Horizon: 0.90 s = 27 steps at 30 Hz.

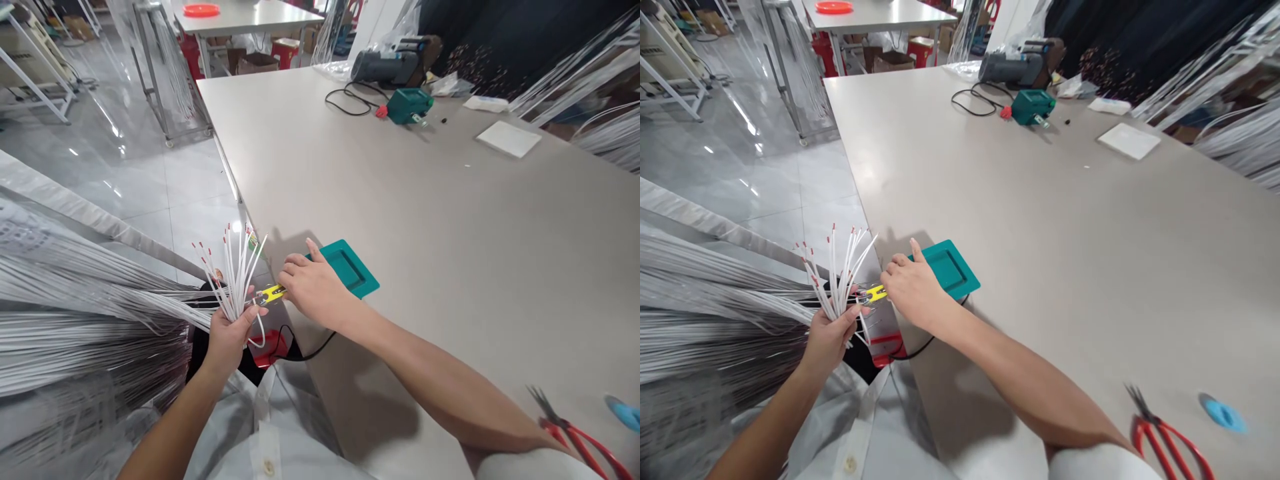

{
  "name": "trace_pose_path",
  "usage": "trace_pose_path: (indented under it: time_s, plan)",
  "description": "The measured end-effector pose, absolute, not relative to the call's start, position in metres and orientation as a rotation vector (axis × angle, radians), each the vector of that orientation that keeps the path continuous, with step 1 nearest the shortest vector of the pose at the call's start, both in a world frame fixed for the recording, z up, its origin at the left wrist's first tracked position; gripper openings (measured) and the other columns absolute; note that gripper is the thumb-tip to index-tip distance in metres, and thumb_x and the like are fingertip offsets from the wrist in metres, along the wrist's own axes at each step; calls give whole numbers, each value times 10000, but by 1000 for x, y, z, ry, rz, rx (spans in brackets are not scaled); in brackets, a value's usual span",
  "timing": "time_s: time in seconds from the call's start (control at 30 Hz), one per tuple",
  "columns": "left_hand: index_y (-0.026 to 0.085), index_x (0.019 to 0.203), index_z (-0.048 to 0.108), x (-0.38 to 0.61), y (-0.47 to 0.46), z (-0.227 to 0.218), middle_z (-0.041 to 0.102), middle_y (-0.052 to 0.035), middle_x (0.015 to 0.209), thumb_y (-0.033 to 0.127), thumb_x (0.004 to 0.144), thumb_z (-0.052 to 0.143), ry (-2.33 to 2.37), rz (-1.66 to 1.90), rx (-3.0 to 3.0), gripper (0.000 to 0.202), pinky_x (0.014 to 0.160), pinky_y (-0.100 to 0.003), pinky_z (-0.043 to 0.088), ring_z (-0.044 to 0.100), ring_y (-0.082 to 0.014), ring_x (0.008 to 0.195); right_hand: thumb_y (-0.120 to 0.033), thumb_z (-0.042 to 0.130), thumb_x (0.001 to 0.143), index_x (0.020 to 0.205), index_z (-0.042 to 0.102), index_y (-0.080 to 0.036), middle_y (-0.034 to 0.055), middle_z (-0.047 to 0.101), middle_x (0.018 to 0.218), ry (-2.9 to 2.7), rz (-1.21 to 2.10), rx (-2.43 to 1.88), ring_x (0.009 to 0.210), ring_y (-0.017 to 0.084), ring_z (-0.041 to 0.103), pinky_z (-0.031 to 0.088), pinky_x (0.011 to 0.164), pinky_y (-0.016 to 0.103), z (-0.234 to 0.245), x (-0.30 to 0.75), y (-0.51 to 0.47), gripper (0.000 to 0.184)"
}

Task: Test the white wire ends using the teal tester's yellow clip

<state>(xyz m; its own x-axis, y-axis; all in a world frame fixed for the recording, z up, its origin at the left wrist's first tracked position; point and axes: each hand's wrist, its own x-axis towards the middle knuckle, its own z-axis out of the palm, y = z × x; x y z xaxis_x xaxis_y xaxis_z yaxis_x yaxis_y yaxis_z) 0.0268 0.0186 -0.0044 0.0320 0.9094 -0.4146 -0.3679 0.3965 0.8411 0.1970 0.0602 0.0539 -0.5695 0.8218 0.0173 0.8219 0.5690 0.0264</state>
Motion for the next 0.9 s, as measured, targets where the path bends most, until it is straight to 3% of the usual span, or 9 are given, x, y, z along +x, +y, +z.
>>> trace_pose_path:
  time_s: [0.1, 0.17, 0.27, 0.33, 0.43, 0.7, 0.9]
  plan:
    - [117, 1039, 602, 28, 19, -4, 670, -27, 588, 229, 634, 719, 1158, 1070, 584, 436, 326, -136, 227, 337, -3, 334, -185, 560, 793, 760, 608, -153, 51, 627, 748, -2776, -53, -1463, 892, 212, 518, 52, 1051, 508, 53, 196, 60, 67]
    - [118, 1014, 619, 29, 19, -5, 676, -32, 615, 224, 615, 732, 1169, 1071, 568, 429, 341, -138, 267, 434, -24, 367, -190, 549, 802, 760, 606, -155, 48, 626, 749, -2779, -46, -1469, 886, 207, 520, 41, 1053, 516, 52, 196, 60, 79]
    - [132, 964, 647, 31, 19, -10, 677, -25, 650, 209, 582, 751, 1183, 1102, 568, 403, 417, -155, 374, 606, -105, 535, -209, 542, 813, 764, 601, -155, 47, 623, 758, -2783, -42, -1470, 882, 203, 524, 38, 1053, 526, 52, 196, 60, 93]
    - [144, 950, 657, 32, 18, -13, 687, -27, 690, 206, 583, 749, 1197, 1120, 590, 383, 501, -185, 437, 648, -144, 634, -226, 553, 809, 766, 599, -153, 47, 621, 760, -2784, -45, -1467, 877, 204, 525, 46, 1052, 530, 52, 197, 59, 97]
    - [147, 966, 657, 34, 16, -16, 706, -51, 745, 226, 601, 735, 1224, 1117, 629, 381, 550, -225, 463, 658, -166, 666, -276, 589, 787, 805, 601, -147, 59, 619, 791, -2781, -72, -1468, 903, 222, 514, 67, 1044, 545, 52, 198, 58, 131]
    - [134, 991, 650, 34, 13, -15, 702, -42, 658, 267, 590, 736, 1280, 1118, 628, 431, 465, -213, 398, 574, -112, 496, -375, 638, 741, 963, 589, -149, 80, 625, 871, -2761, -98, -1485, 991, 266, 475, 87, 1022, 577, 49, 199, 57, 321]
    - [140, 971, 662, 28, 10, -12, 693, -37, 638, 291, 568, 757, 1300, 1127, 586, 440, 430, -198, 365, 543, -101, 476, -404, 655, 723, 985, 590, -143, 89, 641, 870, -2754, -70, -1480, 1027, 278, 467, 112, 1012, 579, 48, 201, 57, 376]
